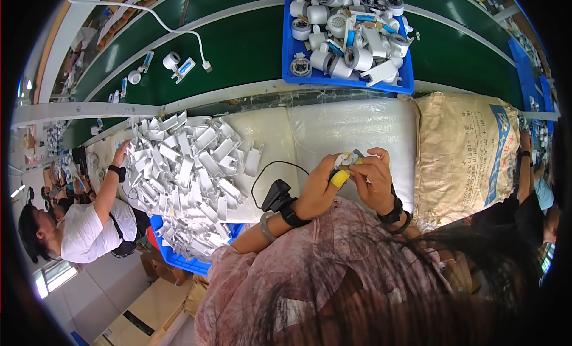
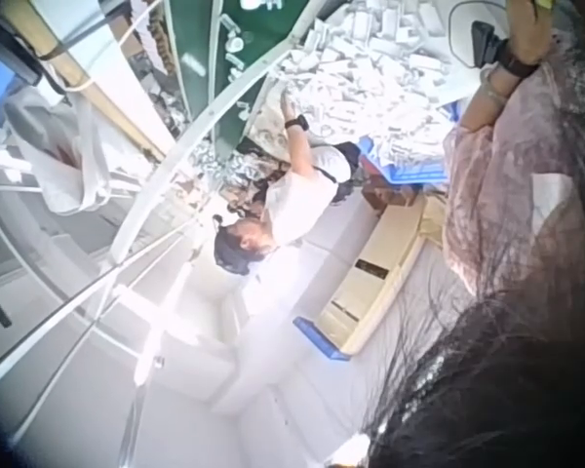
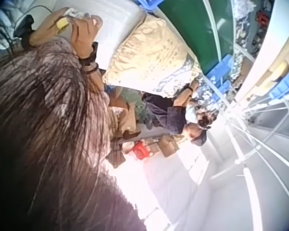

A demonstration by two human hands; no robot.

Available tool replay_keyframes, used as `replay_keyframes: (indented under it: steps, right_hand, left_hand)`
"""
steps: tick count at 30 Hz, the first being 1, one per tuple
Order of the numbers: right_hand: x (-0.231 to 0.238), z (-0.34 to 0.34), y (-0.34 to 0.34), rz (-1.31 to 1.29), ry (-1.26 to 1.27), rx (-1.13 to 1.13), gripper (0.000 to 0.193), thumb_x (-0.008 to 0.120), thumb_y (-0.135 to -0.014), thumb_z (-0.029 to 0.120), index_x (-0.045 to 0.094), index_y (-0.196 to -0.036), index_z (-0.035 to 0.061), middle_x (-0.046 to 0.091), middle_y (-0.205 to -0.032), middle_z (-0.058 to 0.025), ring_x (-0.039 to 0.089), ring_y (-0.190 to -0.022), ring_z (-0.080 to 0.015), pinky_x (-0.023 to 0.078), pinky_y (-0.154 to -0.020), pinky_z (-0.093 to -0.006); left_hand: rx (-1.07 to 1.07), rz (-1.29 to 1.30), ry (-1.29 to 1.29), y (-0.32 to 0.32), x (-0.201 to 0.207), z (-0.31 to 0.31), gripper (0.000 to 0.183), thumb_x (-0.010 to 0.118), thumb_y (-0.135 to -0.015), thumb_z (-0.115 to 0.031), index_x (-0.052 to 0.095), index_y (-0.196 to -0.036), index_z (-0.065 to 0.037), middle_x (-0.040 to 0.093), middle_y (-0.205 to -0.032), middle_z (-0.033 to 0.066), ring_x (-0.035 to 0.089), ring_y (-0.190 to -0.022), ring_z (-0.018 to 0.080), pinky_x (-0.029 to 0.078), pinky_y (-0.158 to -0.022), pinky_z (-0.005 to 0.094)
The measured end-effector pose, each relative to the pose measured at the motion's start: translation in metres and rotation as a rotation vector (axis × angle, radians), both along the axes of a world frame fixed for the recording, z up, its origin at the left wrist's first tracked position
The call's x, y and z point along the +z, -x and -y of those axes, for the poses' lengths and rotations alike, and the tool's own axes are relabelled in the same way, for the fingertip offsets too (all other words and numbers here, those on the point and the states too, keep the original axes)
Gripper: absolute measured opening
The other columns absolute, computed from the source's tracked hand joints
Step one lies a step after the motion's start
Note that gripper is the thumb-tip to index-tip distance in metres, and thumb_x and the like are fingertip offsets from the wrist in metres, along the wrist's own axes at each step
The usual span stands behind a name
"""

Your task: The person assembles electronic components by picking up a white plastic housing and a circuit board with a battery. They connect the components, press the battery into the housing, and snap a circular cap onto the assembly before placing it into a blue bin.

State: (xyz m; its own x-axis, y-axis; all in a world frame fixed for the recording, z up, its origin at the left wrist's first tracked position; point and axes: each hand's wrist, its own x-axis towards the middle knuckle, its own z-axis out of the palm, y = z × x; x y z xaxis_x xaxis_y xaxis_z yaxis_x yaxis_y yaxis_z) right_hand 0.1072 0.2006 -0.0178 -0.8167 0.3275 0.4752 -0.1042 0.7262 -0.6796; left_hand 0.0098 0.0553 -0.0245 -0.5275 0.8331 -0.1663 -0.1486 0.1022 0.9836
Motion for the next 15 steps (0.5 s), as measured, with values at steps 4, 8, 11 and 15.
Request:
replay_keyframes:
  steps: [4, 8, 11, 15]
  right_hand:
    - [-0.001, 0.001, 0.000, 0.001, -0.002, 0.010, 0.021, 0.070, -0.072, -0.007, 0.064, -0.088, 0.0048, 0.059, -0.079, -0.0058, 0.056, -0.078, -0.0230, 0.041, -0.089, -0.0429]
    - [-0.002, 0.001, 0.001, -0.011, -0.007, 0.028, 0.021, 0.073, -0.072, -0.003, 0.065, -0.088, 0.0074, 0.057, -0.079, -0.0045, 0.055, -0.076, -0.0220, 0.040, -0.087, -0.0424]
    - [-0.003, 0.005, 0.001, -0.014, 0.000, 0.029, 0.022, 0.072, -0.071, -0.005, 0.064, -0.088, 0.0063, 0.059, -0.078, -0.0043, 0.056, -0.076, -0.0216, 0.040, -0.089, -0.0429]
    - [-0.010, 0.009, 0.006, -0.015, 0.025, -0.013, 0.021, 0.071, -0.072, -0.007, 0.063, -0.088, 0.0051, 0.061, -0.079, -0.0048, 0.056, -0.076, -0.0213, 0.041, -0.091, -0.0439]
  left_hand:
    - [0.021, -0.034, 0.014, -0.002, 0.000, 0.001, 0.028, 0.046, -0.095, -0.005, 0.048, -0.123, -0.001, 0.050, -0.084, 0.0002, 0.044, -0.067, 0.0054, 0.038, -0.058, 0.0210]
    - [0.019, -0.143, 0.034, 0.000, 0.001, 0.002, 0.022, 0.045, -0.096, -0.006, 0.049, -0.117, 0.000, 0.051, -0.078, 0.0023, 0.046, -0.065, 0.0073, 0.040, -0.057, 0.0227]
    - [0.025, -0.217, 0.023, 0.002, 0.001, 0.002, 0.020, 0.043, -0.095, -0.005, 0.050, -0.113, 0.000, 0.052, -0.075, 0.0039, 0.048, -0.064, 0.0087, 0.041, -0.057, 0.0239]
    - [0.012, -0.176, 0.074, 0.008, -0.005, 0.000, 0.019, 0.042, -0.095, -0.006, 0.051, -0.110, 0.000, 0.053, -0.073, 0.0039, 0.049, -0.062, 0.0092, 0.041, -0.056, 0.0241]
